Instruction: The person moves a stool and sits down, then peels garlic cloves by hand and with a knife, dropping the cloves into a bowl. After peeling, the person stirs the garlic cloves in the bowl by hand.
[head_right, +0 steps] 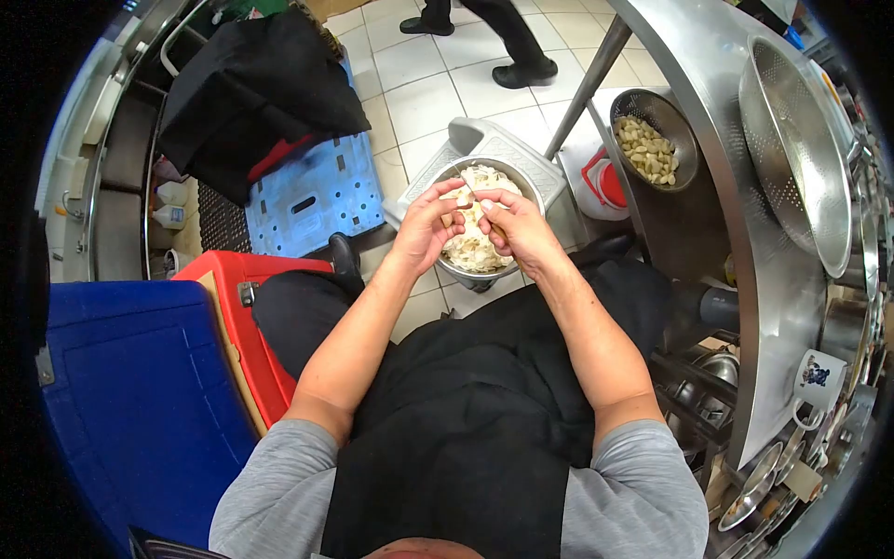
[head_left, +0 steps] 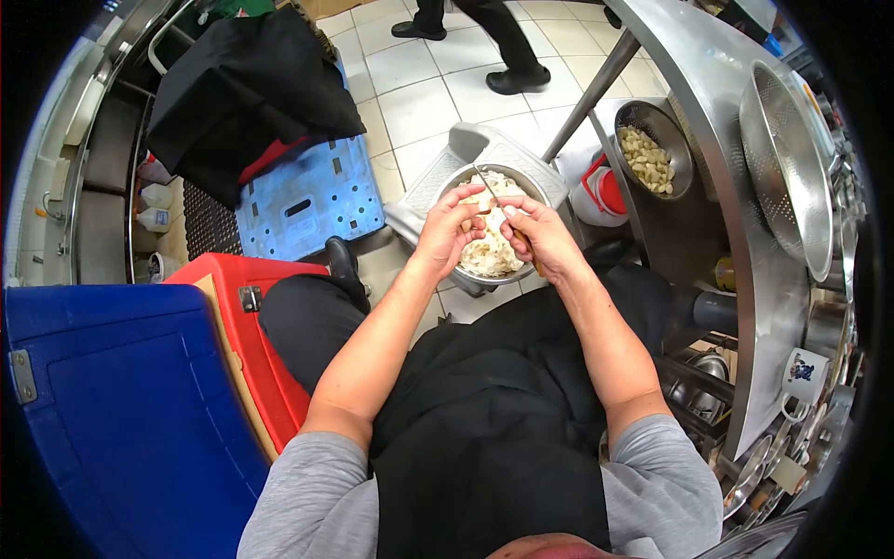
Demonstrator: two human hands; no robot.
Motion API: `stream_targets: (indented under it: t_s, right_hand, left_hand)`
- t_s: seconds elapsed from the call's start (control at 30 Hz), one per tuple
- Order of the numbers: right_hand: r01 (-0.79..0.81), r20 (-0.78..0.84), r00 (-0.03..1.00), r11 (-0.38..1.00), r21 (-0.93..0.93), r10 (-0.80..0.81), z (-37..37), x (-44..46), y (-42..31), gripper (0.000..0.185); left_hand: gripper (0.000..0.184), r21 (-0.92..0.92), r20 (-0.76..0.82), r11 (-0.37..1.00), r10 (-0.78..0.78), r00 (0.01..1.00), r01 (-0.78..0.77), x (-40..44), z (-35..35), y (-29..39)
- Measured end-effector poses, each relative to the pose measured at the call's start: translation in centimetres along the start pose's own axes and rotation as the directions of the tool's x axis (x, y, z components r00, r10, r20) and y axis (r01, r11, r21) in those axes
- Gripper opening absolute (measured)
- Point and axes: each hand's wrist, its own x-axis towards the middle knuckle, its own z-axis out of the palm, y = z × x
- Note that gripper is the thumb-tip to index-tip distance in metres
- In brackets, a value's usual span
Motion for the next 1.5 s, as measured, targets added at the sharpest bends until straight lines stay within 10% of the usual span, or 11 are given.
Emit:
stream_targets:
  t_s: [0.57,0.97,1.5]
  right_hand:
    - [0.067,-0.099,0.993,0.998,0.006,-0.066,-0.8,0.4,-0.3,0.027]
    - [0.017,-0.102,0.991,0.839,-0.544,-0.086,-0.4,0.8,0.5,0.03]
    - [0.058,-0.025,0.997,0.946,-0.32,-0.07,1.0,0.0,0.5,0.031]
  left_hand:
    - [0.023,0.282,-0.151,0.958,0.088,0.985,-0.042,0.7,-1.0,-0.7]
    - [0.027,0.405,-0.145,0.913,0.105,0.984,-0.038,0.8,-1.3,-1.4]
    - [0.021,0.077,-0.106,0.994,0.08,0.991,-0.072,1.0,-1.3,-1.8]
